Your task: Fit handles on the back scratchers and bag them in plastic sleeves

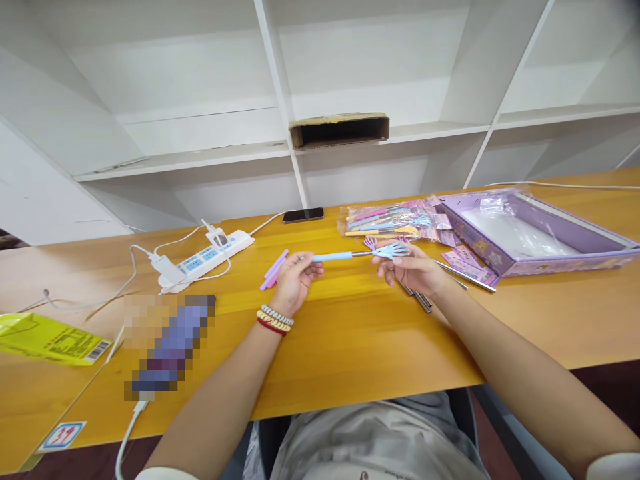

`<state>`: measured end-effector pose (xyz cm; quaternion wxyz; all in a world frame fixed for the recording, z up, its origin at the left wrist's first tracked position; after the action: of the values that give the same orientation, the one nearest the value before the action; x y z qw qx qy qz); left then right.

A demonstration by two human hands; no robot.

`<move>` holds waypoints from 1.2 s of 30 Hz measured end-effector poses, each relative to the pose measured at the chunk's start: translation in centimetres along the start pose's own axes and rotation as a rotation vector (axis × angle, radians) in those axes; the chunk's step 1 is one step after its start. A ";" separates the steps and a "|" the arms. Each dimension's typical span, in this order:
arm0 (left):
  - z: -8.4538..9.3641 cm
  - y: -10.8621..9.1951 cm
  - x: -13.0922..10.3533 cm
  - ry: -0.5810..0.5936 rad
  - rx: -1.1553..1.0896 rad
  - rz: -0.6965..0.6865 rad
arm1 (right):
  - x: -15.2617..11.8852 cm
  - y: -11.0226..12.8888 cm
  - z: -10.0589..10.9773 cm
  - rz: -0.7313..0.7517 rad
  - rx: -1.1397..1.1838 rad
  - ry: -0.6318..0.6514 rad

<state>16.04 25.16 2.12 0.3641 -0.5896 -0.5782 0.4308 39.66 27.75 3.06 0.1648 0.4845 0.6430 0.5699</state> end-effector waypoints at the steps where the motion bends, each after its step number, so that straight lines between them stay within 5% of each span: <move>1: -0.5 0.3 -0.2 0.048 0.059 0.026 | 0.0 0.0 0.0 0.023 0.017 -0.036; 7: -4.1 3.3 -2.4 0.354 0.554 0.146 | 0.5 -0.9 0.3 0.106 -0.052 -0.123; 12: -5.1 3.7 -3.2 0.413 0.706 0.039 | 0.2 -2.0 -1.5 0.095 -0.233 0.116; 15: -5.0 3.1 -3.2 0.383 0.780 -0.050 | 0.1 -1.8 -2.5 0.095 -0.249 0.151; 19: -4.3 2.1 -2.8 0.247 0.915 -0.197 | 0.5 0.5 -0.8 0.211 -0.389 -0.085; 24: -3.9 1.8 -2.4 0.200 1.122 -0.303 | -0.4 5.4 5.8 0.343 -1.055 -0.523; 28: -3.9 1.9 -2.4 0.225 1.219 -0.364 | -2.0 6.8 11.8 -0.092 -1.580 -0.684; 32: -3.8 2.0 -2.4 0.238 1.285 -0.407 | -3.5 6.3 15.5 -0.611 -1.695 -0.626; 36: -3.6 2.1 -2.3 0.246 1.326 -0.423 | -4.1 6.0 16.4 -0.712 -1.719 -0.655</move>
<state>20.25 22.96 1.66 0.7851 -0.1632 -0.2508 0.5424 56.77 33.14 2.18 0.7925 0.1119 0.0409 0.5981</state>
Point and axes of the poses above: each hand's wrist, its own x-axis towards the middle knuckle, its own z-axis out of the back of the hand, y = z × x, the point moved 4 cm from there along x, towards the middle knuckle, and after that the axes turned 12 degrees about z, right-handed, at the moved point
